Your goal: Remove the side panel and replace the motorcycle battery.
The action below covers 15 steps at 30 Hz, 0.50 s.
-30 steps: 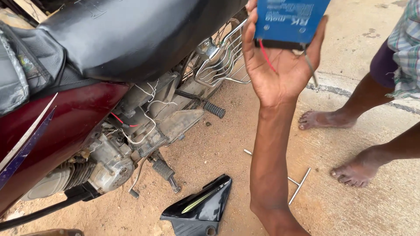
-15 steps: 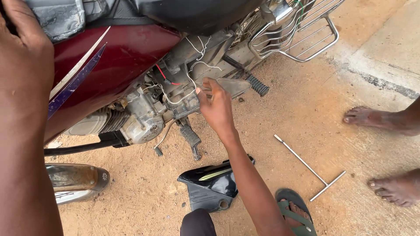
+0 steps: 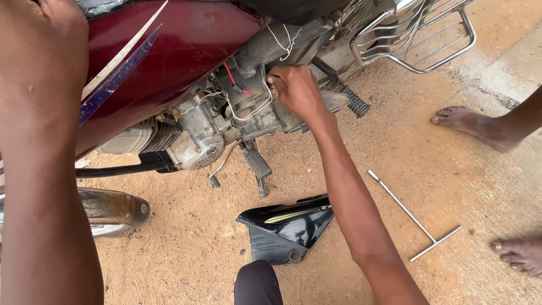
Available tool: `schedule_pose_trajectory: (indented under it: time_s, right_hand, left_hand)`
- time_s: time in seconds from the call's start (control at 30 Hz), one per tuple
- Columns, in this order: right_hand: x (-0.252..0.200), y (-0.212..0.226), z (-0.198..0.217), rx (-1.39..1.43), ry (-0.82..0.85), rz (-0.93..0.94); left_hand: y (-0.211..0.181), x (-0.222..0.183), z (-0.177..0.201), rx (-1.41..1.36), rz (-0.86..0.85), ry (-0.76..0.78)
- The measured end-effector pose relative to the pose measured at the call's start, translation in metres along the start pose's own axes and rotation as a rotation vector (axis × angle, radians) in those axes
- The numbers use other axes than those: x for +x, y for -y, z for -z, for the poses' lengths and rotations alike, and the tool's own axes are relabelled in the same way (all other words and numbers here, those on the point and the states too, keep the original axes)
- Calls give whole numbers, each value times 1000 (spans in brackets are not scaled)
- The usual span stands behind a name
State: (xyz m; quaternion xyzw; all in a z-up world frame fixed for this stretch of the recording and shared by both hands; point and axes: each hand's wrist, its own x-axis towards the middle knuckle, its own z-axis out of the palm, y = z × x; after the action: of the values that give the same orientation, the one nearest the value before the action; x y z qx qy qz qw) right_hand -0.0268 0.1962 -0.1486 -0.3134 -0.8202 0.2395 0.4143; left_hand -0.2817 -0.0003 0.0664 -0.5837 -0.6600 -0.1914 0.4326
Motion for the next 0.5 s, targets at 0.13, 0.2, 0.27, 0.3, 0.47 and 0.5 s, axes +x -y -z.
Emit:
schedule_pose_trajectory:
  time_s: [0.13, 0.2, 0.27, 0.3, 0.47, 0.5]
  right_hand:
    - [-3, -12, -11, -40, -110, 136]
    - [-1, -17, -20, -67, -162, 192]
    - [2, -26, -28, -158, -163, 115]
    - [-1, -29, -30, -153, -159, 120]
    - [-13, -20, -24, -299, -232, 280]
    - [-10, -20, -25, -286, -234, 285]
  left_hand:
    - [-3, -1, 12, -87, 35, 68]
    - [-1, 0, 17, -105, 54, 92]
    - [-1, 3, 17, -46, 2, 83]
    - [-1, 4, 18, -39, 7, 84]
    - [-16, 25, 48, 275, -285, -141]
    - [-9, 26, 51, 288, -288, -139]
